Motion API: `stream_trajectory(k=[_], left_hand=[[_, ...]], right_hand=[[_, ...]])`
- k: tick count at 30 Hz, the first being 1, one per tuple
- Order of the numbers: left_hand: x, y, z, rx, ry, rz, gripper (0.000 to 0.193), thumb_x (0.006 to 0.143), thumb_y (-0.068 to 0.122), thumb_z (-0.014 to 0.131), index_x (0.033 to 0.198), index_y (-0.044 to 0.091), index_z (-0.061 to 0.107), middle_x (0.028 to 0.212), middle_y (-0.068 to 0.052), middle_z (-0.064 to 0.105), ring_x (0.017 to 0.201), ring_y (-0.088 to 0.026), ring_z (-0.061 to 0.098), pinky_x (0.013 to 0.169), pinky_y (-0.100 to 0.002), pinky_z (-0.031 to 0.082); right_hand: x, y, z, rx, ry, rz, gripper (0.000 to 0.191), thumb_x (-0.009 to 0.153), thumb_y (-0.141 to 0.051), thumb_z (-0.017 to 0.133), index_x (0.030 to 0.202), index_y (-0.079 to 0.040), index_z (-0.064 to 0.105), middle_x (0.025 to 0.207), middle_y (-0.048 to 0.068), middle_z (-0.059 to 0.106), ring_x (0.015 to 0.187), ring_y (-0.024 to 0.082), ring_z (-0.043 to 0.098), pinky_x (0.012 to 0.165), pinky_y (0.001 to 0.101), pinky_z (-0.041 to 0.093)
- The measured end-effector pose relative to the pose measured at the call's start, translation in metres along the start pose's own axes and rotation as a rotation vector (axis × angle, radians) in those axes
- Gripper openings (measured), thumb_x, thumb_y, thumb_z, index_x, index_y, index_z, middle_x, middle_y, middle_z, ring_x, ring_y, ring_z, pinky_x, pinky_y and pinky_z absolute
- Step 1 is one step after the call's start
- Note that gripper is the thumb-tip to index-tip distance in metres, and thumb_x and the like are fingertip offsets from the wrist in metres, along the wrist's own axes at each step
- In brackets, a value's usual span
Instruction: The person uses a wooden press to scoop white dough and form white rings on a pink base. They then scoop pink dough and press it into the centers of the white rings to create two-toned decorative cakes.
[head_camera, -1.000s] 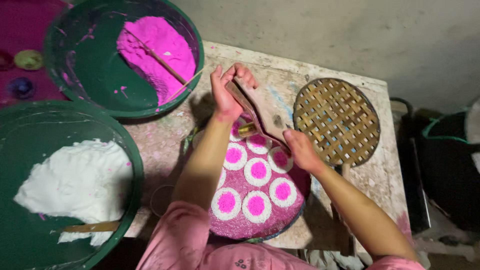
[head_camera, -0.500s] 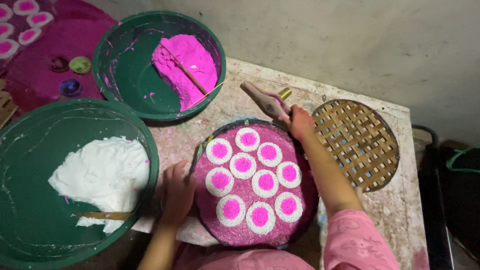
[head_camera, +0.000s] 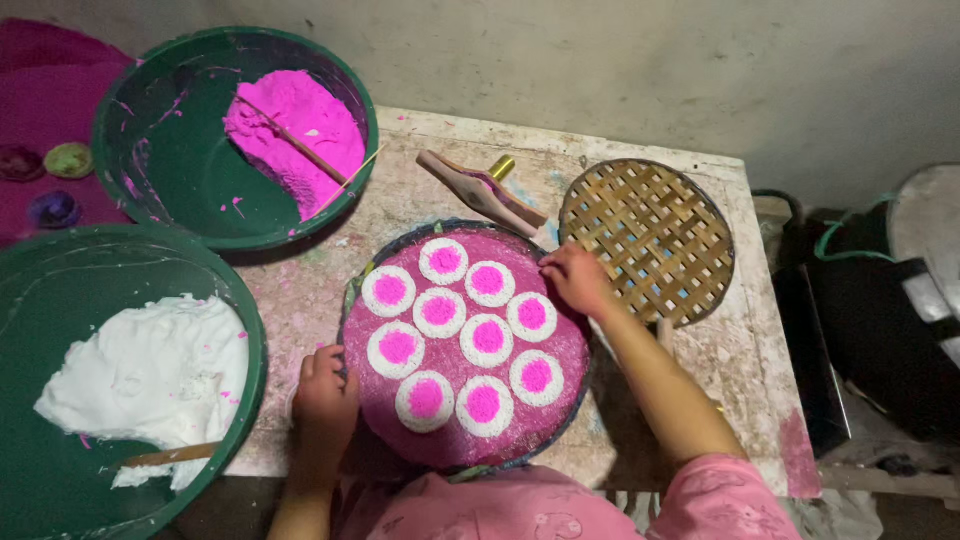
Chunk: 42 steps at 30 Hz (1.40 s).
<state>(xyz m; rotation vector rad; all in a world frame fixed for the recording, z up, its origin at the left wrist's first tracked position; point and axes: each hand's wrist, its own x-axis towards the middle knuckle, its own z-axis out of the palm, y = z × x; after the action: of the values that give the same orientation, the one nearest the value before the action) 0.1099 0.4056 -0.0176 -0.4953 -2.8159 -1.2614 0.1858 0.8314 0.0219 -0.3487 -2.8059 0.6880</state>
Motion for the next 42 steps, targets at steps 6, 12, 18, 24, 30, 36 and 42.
stream_trajectory(k=[6, 12, 18, 24, 30, 36, 42], left_hand=[[-0.007, 0.005, -0.001, 0.069, -0.049, -0.026, 0.024, 0.085, 0.015, 0.073, 0.106, 0.007, 0.064, 0.098, -0.011, 0.067, 0.074, -0.028, 0.070, 0.068, -0.042, 0.056], [-0.021, 0.016, 0.002, 0.034, -0.035, -0.088, 0.025, 0.090, 0.025, 0.071, 0.109, 0.009, 0.064, 0.084, -0.009, 0.074, 0.075, -0.028, 0.073, 0.068, -0.044, 0.056], [-0.031, 0.033, 0.006, 0.119, 0.026, -0.116, 0.021, 0.094, 0.029, 0.068, 0.107, 0.012, 0.067, 0.079, -0.009, 0.075, 0.073, -0.031, 0.072, 0.066, -0.047, 0.055], [-0.011, 0.092, 0.001, -0.043, 0.090, -0.001, 0.016, 0.099, 0.023, 0.063, 0.106, 0.008, 0.063, 0.075, -0.012, 0.070, 0.065, -0.030, 0.070, 0.061, -0.044, 0.052], [0.071, 0.183, 0.032, -0.162, -0.018, 0.330, 0.015, 0.099, 0.020, 0.065, 0.107, 0.008, 0.062, 0.079, -0.016, 0.069, 0.071, -0.034, 0.070, 0.062, -0.042, 0.051], [0.159, 0.281, 0.150, -0.265, -0.157, 0.415, 0.015, 0.103, 0.027, 0.061, 0.111, 0.014, 0.061, 0.090, -0.011, 0.076, 0.084, -0.033, 0.074, 0.069, -0.045, 0.054], [0.187, 0.361, 0.236, -0.122, -0.297, 0.368, 0.018, 0.101, 0.034, 0.054, 0.113, 0.021, 0.057, 0.092, -0.014, 0.073, 0.090, -0.039, 0.071, 0.077, -0.053, 0.053]], right_hand=[[-0.006, -0.024, 0.020, -0.203, 0.043, 0.185, 0.021, 0.087, -0.028, 0.071, 0.099, -0.010, 0.073, 0.107, 0.014, 0.067, 0.102, 0.037, 0.065, 0.084, 0.0500, 0.053], [-0.009, -0.020, 0.015, -0.108, 0.021, 0.196, 0.019, 0.091, -0.026, 0.069, 0.100, -0.009, 0.070, 0.102, 0.015, 0.070, 0.097, 0.038, 0.067, 0.081, 0.0513, 0.053], [-0.016, 0.003, 0.006, 0.188, 0.033, 0.034, 0.017, 0.087, -0.016, 0.071, 0.101, -0.008, 0.067, 0.086, 0.016, 0.073, 0.081, 0.035, 0.072, 0.074, 0.0430, 0.056], [-0.039, 0.002, -0.011, 0.250, 0.185, -0.059, 0.013, 0.098, -0.015, 0.067, 0.101, -0.002, 0.065, 0.090, 0.019, 0.070, 0.086, 0.038, 0.069, 0.074, 0.0427, 0.054], [-0.044, 0.045, -0.088, 0.318, 0.381, 0.031, 0.011, 0.098, -0.012, 0.065, 0.103, -0.003, 0.068, 0.089, 0.016, 0.073, 0.079, 0.027, 0.071, 0.071, 0.0366, 0.054], [-0.037, 0.121, -0.178, 0.203, 0.566, 0.169, 0.011, 0.098, -0.012, 0.065, 0.104, -0.003, 0.068, 0.085, 0.017, 0.072, 0.073, 0.025, 0.070, 0.065, 0.0350, 0.053], [-0.032, 0.158, -0.219, -0.064, 0.706, 0.246, 0.007, 0.098, -0.009, 0.066, 0.099, -0.002, 0.066, 0.090, 0.025, 0.069, 0.085, 0.045, 0.067, 0.069, 0.0473, 0.051]])
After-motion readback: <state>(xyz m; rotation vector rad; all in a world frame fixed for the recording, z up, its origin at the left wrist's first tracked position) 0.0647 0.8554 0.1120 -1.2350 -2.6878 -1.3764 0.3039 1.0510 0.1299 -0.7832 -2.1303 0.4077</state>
